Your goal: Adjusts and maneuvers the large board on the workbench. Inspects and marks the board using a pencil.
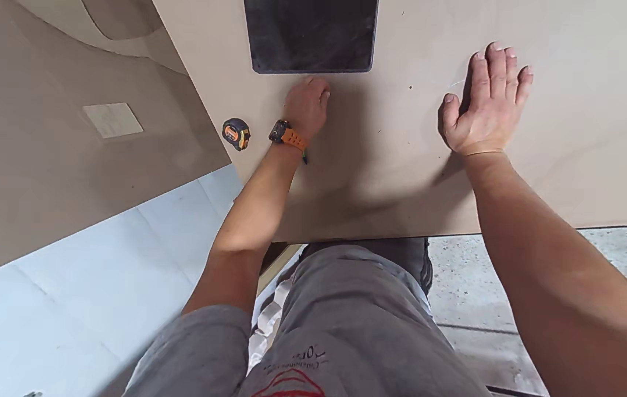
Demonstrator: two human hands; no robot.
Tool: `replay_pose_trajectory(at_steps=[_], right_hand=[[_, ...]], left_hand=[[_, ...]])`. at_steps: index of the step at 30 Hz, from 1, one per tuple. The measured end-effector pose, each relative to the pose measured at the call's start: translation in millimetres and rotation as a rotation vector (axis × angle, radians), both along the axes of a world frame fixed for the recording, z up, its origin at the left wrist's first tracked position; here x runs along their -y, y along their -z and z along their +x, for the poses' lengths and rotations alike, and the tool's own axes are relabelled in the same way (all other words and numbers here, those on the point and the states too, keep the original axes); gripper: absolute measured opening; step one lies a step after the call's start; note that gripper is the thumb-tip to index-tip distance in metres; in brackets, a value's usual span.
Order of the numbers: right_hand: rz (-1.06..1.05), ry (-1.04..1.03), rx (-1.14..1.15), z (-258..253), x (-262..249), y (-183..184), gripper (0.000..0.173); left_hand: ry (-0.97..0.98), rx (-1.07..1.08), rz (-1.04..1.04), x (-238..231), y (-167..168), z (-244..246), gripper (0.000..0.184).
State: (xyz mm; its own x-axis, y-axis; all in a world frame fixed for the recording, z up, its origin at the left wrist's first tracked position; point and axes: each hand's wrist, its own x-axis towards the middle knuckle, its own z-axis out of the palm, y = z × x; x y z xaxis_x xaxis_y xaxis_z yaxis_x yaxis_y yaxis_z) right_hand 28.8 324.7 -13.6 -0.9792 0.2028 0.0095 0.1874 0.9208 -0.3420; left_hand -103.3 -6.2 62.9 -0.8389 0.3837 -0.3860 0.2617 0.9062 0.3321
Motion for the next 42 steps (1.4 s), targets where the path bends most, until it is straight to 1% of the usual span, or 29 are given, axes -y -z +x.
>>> replay_pose_trajectory(at_steps=[2,4,6,9,11,12,13,15,16,17,18,19,20,21,22,23,24,26,27,28,30,31,32,35,37,38,40,42], right_hand=[[0.015,-0.001,0.003,-1.8,-1.8,-1.1,0.068],[0.018,0.003,0.008,-3.1,-2.5,-0.3,0.068],[0.016,0.009,0.004,-0.6,-1.9,1.1,0.068],[0.016,0.009,0.012,-0.8,0.2,-0.1,0.069],[0.024,0.005,0.011,-3.0,-1.9,0.5,0.069],[0.028,0.005,0.017,-1.9,-2.3,0.5,0.069],[0.028,0.006,0.023,-1.1,-2.2,0.3,0.069],[0.024,0.007,0.026,-1.3,-1.1,-0.8,0.069],[0.023,0.006,0.024,-1.0,0.2,-1.4,0.069],[0.024,0.006,0.023,-1.3,0.4,-1.6,0.068],[0.031,0.006,0.019,-2.3,-0.7,-1.5,0.068],[0.041,0.005,0.02,-1.8,-1.4,-1.4,0.069],[0.047,0.002,0.02,-1.4,-1.7,-0.7,0.069],[0.049,0.003,0.02,-1.5,-2.2,0.8,0.069],[0.051,0.002,0.022,-1.2,-2.4,1.5,0.07],[0.052,0.001,0.026,-0.7,-2.2,1.4,0.07],[0.053,0.0,0.024,-0.7,-1.9,0.7,0.071],[0.058,0.0,0.019,-1.4,-0.9,-0.8,0.07],[0.06,0.001,0.02,-2.4,-0.8,-1.0,0.07],[0.062,0.005,0.021,-2.6,-1.3,-0.4,0.07],[0.063,0.006,0.029,-0.4,-1.8,0.2,0.07],[0.06,0.004,0.032,0.0,-1.3,0.4,0.07],[0.058,0.004,0.028,-0.6,-0.8,0.7,0.07],[0.062,0.009,0.035,-1.8,-2.0,0.4,0.07],[0.064,0.008,0.039,-0.2,-2.5,0.7,0.071],[0.064,0.006,0.035,-0.6,-2.3,1.1,0.071],[0.055,0.006,0.024,-1.2,-1.4,0.8,0.07],[0.058,0.007,0.023,-1.5,-1.6,0.6,0.071]], left_hand=[[-0.111,-0.032,0.049,10.5,-4.9,1.8,0.022],[-0.233,-0.091,0.072,35.2,-9.5,10.1,0.022],[-0.325,-0.17,0.059,59.8,-6.9,17.5,0.023],[-0.393,-0.187,-0.002,79.2,-0.9,18.6,0.029],[-0.428,-0.168,-0.03,76.8,-12.8,27.6,0.034],[-0.457,-0.129,-0.066,73.7,-21.5,38.2,0.038],[-0.481,-0.045,-0.117,71.2,-27.9,47.2,0.047],[-0.48,0.207,-0.231,66.5,-28.1,55.8,0.064],[-0.465,0.291,-0.262,64.1,-25.4,57.3,0.063],[-0.439,0.333,-0.239,61.0,-24.8,55.3,0.056],[-0.402,0.357,-0.148,56.7,-27.1,50.8,0.045],[-0.38,0.386,0.015,53.4,-30.8,48.4,0.035],[-0.386,0.432,0.236,50.8,-32.4,46.3,0.027],[-0.413,0.47,0.488,48.4,-26.5,42.7,0.021],[-0.44,0.513,0.711,45.2,-19.0,38.9,0.021],[-0.458,0.536,0.877,42.2,-9.8,35.1,0.024],[-0.471,0.515,0.976,39.6,-1.2,31.0,0.027],[-0.538,0.321,1.059,37.8,9.4,26.8,0.025],[-0.581,0.245,1.124,37.7,9.6,25.9,0.023],[-0.612,0.232,1.202,37.2,7.9,25.8,0.022],[-0.629,0.353,1.304,36.8,9.4,30.2,0.025],[-0.627,0.424,1.312,36.9,13.4,31.5,0.028],[-0.626,0.422,1.283,36.2,17.6,31.1,0.028],[-0.682,0.226,1.281,38.9,20.3,26.6,0.022],[-0.776,0.17,1.308,43.1,17.4,27.3,0.015],[-0.786,0.176,1.296,45.8,17.7,27.7,0.014],[-0.776,0.204,1.257,51.3,22.2,27.8,0.018],[-0.798,0.212,1.223,54.2,27.1,25.9,0.012]])
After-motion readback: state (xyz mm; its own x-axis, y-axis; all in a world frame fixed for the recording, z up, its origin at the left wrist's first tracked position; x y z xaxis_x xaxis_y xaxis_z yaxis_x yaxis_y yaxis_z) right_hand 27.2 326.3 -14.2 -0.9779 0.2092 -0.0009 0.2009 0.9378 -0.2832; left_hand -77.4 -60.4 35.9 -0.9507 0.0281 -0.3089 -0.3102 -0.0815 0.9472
